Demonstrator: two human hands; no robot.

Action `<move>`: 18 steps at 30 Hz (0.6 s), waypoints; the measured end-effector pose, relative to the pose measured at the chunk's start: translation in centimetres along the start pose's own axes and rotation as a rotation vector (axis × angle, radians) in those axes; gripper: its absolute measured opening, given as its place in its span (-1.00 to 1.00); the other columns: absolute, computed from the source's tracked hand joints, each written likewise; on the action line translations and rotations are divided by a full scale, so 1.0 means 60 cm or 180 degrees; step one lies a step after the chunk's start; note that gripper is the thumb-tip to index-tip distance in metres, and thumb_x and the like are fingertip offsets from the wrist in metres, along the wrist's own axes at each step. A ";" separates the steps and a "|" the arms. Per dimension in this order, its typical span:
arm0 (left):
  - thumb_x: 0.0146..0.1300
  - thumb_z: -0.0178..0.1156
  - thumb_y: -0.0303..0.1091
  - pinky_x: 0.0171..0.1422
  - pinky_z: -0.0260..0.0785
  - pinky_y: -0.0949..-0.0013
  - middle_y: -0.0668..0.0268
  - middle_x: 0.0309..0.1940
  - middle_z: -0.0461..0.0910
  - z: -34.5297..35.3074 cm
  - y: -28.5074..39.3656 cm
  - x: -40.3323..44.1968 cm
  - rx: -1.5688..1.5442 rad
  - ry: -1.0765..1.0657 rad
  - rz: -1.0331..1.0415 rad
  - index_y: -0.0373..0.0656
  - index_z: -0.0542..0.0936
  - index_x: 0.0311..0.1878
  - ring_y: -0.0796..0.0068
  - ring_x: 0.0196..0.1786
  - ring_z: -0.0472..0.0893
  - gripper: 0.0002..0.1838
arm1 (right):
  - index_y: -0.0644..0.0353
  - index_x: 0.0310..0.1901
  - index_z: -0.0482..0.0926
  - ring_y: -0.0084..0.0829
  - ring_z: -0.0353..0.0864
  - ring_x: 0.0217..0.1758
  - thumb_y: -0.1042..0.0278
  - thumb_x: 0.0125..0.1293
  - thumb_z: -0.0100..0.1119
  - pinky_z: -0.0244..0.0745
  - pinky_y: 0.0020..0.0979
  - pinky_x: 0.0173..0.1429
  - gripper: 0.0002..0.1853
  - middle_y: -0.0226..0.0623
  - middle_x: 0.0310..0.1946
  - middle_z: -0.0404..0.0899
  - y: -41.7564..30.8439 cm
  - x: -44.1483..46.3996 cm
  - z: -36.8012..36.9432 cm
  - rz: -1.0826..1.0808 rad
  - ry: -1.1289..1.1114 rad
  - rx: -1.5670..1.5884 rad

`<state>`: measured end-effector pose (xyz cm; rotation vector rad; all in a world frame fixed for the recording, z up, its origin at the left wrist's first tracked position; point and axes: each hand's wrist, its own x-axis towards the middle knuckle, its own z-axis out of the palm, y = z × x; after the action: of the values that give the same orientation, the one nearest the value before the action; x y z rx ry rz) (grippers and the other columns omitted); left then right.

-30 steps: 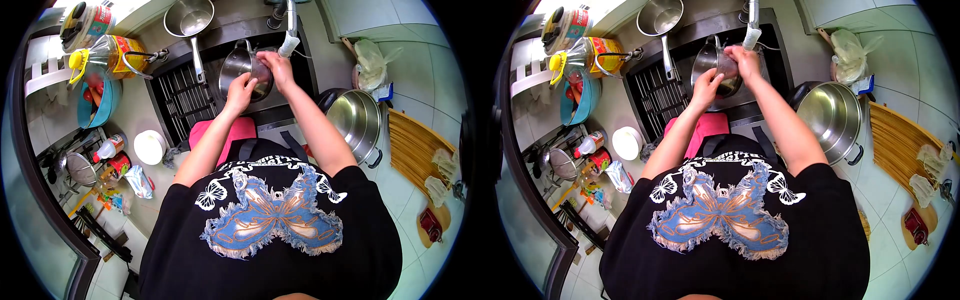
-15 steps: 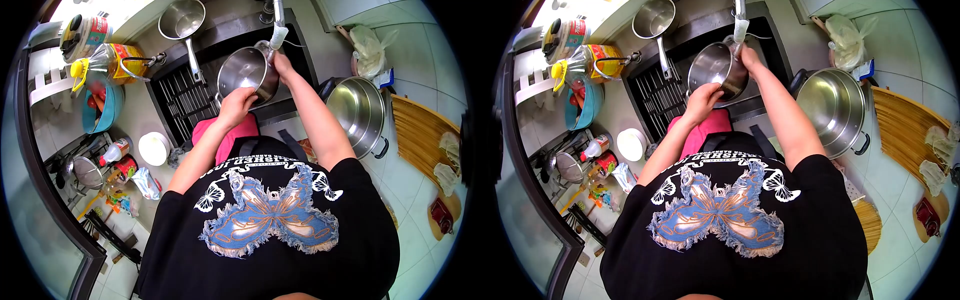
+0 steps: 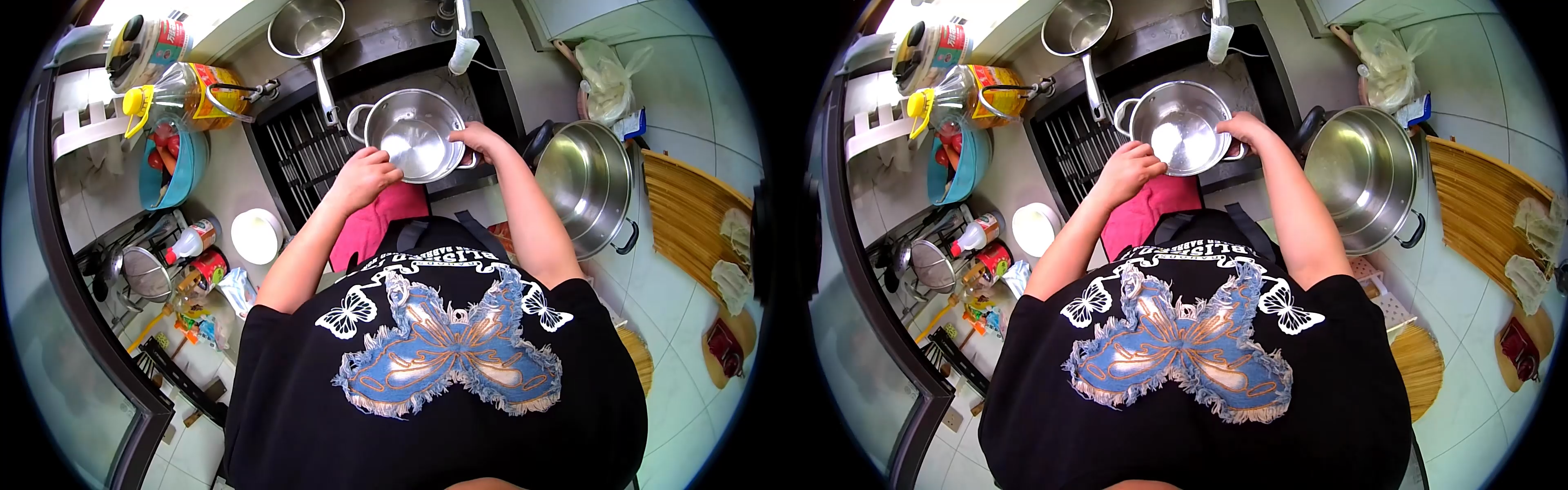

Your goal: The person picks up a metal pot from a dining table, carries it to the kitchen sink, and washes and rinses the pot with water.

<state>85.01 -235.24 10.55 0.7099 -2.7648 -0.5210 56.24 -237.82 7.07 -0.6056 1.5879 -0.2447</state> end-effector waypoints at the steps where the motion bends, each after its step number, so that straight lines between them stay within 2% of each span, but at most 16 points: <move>1: -0.01 0.16 -0.37 0.08 0.34 0.37 0.52 -0.40 0.57 -0.004 -0.005 0.003 0.0056 0.0036 0.0013 0.00 0.61 -0.35 0.47 -0.14 0.52 -0.88 | 0.31 -0.17 0.58 -0.47 0.52 -0.70 0.26 0.14 0.27 0.46 -0.41 -0.63 -0.70 -0.27 -0.52 0.61 0.009 0.005 -0.002 -0.0001 0.0001 0.0003; 4: -0.02 0.16 -0.38 0.16 0.34 0.37 0.52 -0.38 0.58 -0.018 -0.024 0.023 0.0244 0.0142 0.0028 0.00 0.61 -0.36 0.46 -0.12 0.52 -0.88 | 0.38 -0.20 0.58 -0.44 0.56 -0.65 0.36 0.10 0.17 0.50 -0.39 -0.55 -0.72 -0.23 -0.51 0.62 0.027 -0.005 -0.004 -0.0400 0.0310 0.0132; 6: 0.00 0.17 -0.38 0.34 0.29 0.32 0.50 -0.29 0.63 -0.026 -0.031 0.042 0.0350 0.0377 -0.0074 -0.01 0.64 -0.33 0.44 0.03 0.53 -0.86 | 0.50 -0.10 0.55 -0.28 0.70 -0.44 0.42 0.06 0.18 0.60 -0.30 -0.35 -0.62 -0.06 -0.30 0.67 0.033 -0.022 -0.009 -0.0590 0.0456 0.0622; 9: 0.04 0.18 -0.41 0.35 0.30 0.26 0.47 -0.18 0.66 -0.025 -0.037 0.067 0.0245 0.0770 -0.0192 -0.04 0.64 -0.33 0.40 0.10 0.53 -0.89 | 0.50 -0.13 0.57 -0.28 0.71 -0.42 0.41 0.10 0.15 0.62 -0.32 -0.32 -0.66 -0.08 -0.33 0.67 0.061 -0.029 -0.005 -0.0848 0.0758 0.0913; 11: 0.08 0.18 -0.51 0.29 0.34 0.23 0.43 -0.09 0.67 -0.023 -0.042 0.080 -0.0109 0.0974 -0.0439 -0.08 0.65 -0.29 0.32 0.12 0.54 -0.86 | 0.52 -0.12 0.56 -0.23 0.74 -0.36 0.43 0.16 0.10 0.67 -0.33 -0.28 -0.68 -0.05 -0.35 0.67 0.067 -0.039 -0.008 -0.0903 0.0785 0.1015; 12: 0.08 0.18 -0.51 0.29 0.34 0.23 0.43 -0.09 0.67 -0.017 -0.041 0.080 -0.0109 0.0981 -0.0427 -0.08 0.65 -0.29 0.32 0.12 0.54 -0.86 | 0.50 -0.16 0.62 -0.26 0.71 -0.41 0.35 0.05 0.21 0.55 -0.32 -0.29 -0.62 -0.08 -0.37 0.69 0.070 -0.048 -0.004 -0.0827 0.0778 0.1096; 15: 0.07 0.10 -0.66 0.17 0.41 0.26 0.28 -0.06 0.66 0.010 -0.036 0.069 -0.1156 0.1914 -0.1362 -0.14 0.67 -0.19 0.21 0.06 0.57 -0.72 | 0.53 -0.16 0.62 -0.24 0.74 -0.41 0.33 0.00 0.22 0.60 -0.32 -0.24 -0.58 0.03 -0.39 0.70 0.073 -0.032 0.013 -0.0855 0.1113 0.0616; 16: 0.00 0.13 -0.66 0.20 0.40 0.22 0.19 -0.01 0.62 0.017 -0.040 0.065 -0.1497 0.2077 -0.1783 -0.11 0.64 -0.10 0.17 0.06 0.55 -0.63 | 0.47 -0.03 0.59 -0.20 0.75 -0.32 0.33 0.01 0.22 0.61 -0.31 -0.18 -0.52 0.05 -0.29 0.70 0.060 -0.028 0.012 -0.0745 0.1072 0.0307; 18: 0.05 0.18 -0.57 0.16 0.42 0.23 0.16 0.05 0.57 0.014 -0.035 0.059 -0.2194 0.2039 -0.2452 -0.12 0.56 0.07 0.19 0.04 0.57 -0.56 | 0.36 0.10 0.54 -0.17 0.74 -0.21 0.31 0.02 0.23 0.60 -0.29 -0.12 -0.45 0.05 -0.16 0.68 0.042 0.011 0.018 -0.1349 0.1695 -0.0185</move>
<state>82.59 -238.53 9.43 1.4099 -1.5069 -1.0710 56.68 -235.85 5.11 -0.9786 1.9649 -0.7255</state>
